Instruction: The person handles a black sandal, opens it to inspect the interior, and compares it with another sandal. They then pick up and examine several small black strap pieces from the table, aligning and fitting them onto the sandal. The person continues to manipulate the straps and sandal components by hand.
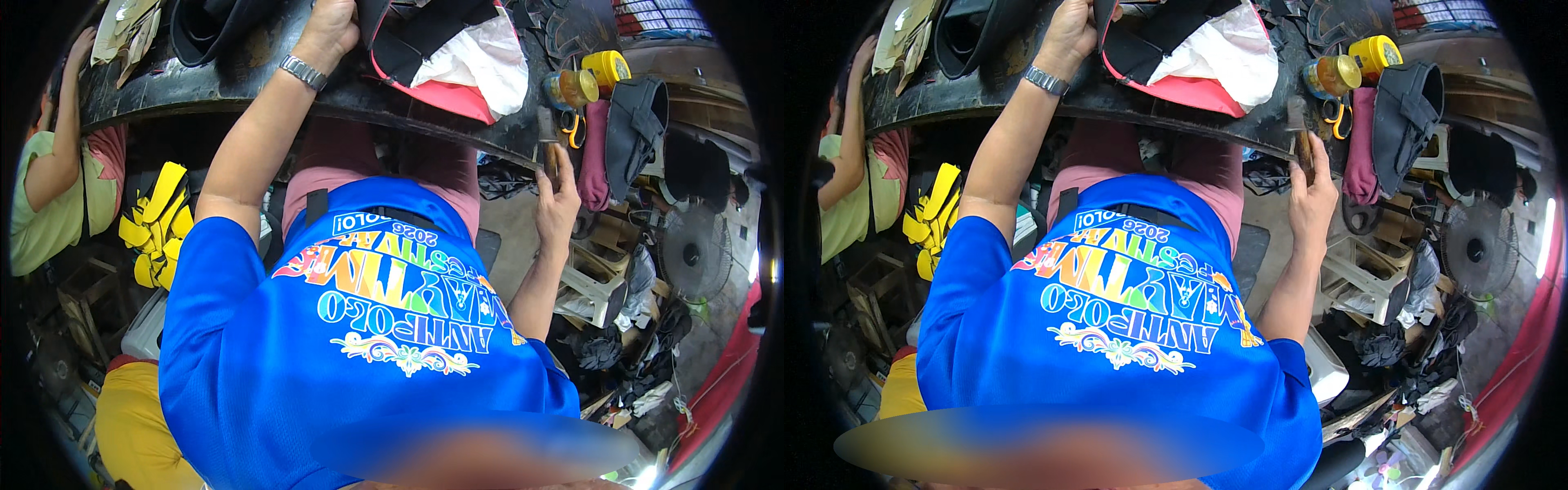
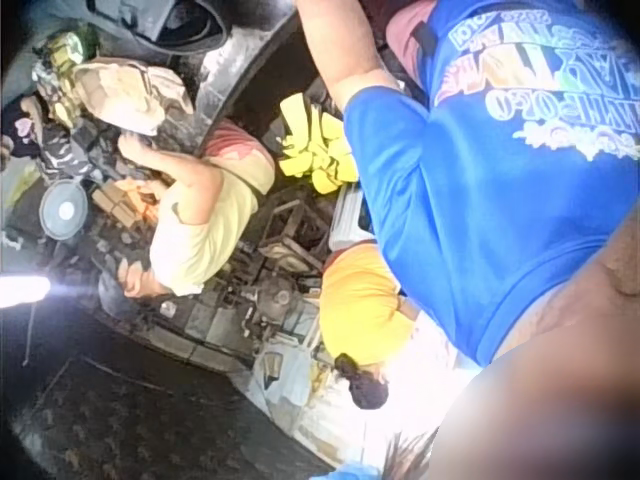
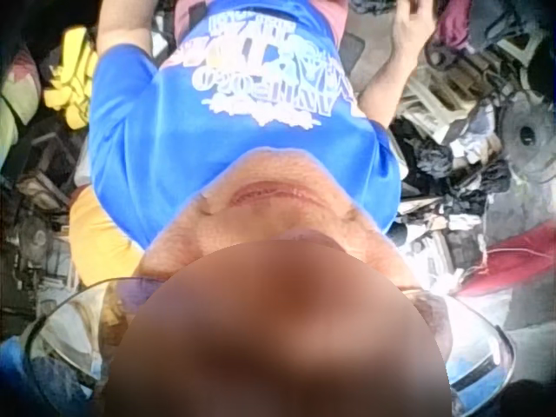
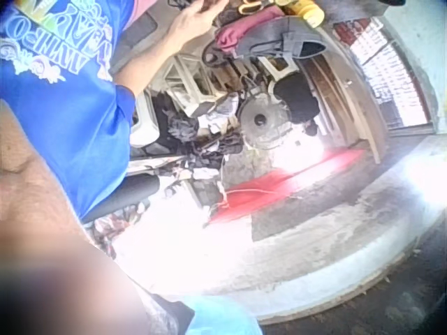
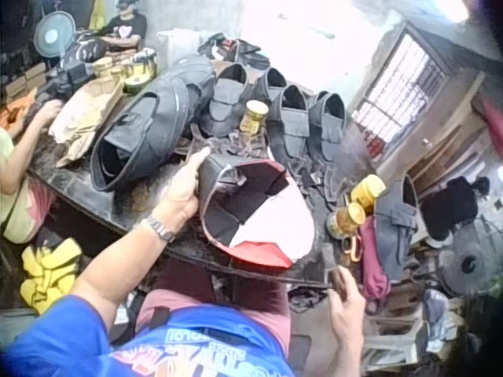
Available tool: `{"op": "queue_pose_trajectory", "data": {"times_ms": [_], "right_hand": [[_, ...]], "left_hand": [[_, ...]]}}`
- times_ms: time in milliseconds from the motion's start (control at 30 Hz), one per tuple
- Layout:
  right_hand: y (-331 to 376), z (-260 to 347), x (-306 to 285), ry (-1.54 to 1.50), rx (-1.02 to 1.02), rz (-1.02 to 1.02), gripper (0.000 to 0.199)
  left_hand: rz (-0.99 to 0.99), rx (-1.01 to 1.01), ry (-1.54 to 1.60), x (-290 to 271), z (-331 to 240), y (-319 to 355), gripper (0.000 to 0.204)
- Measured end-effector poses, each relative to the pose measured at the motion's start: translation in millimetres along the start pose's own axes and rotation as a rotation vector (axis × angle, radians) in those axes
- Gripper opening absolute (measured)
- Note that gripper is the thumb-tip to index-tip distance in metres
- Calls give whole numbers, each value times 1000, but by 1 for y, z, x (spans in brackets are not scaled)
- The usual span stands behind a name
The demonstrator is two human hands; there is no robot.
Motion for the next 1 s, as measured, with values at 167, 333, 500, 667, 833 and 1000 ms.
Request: {"op": "queue_pose_trajectory", "data": {"times_ms": [167,333,500,667,833,1000], "right_hand": [[-10,100,8,-902,14,-3,56],[-40,135,96,-128,-60,309,45],[-47,153,75,-461,-175,150,52],[-56,150,90,-99,-74,257,47],[-50,143,83,-291,-72,171,50],[-40,123,79,-262,-16,178,49]], "left_hand": [[63,12,-3,3,1,1,33],[33,50,-116,-1,-2,2,34],[36,80,-69,-2,-1,-5,33],[77,145,-128,-3,0,-6,31],[66,77,-83,-3,4,-4,29],[65,57,-73,2,3,-4,29]]}}
Point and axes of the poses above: each hand's wrist, its own y-axis away from the middle knuckle, its own x-axis out of the palm, z = x × y, the point moved 8 cm from there along -y, towards the middle knuckle, and after that the axes turned 5 degrees about -z, right-handed, at the moved point
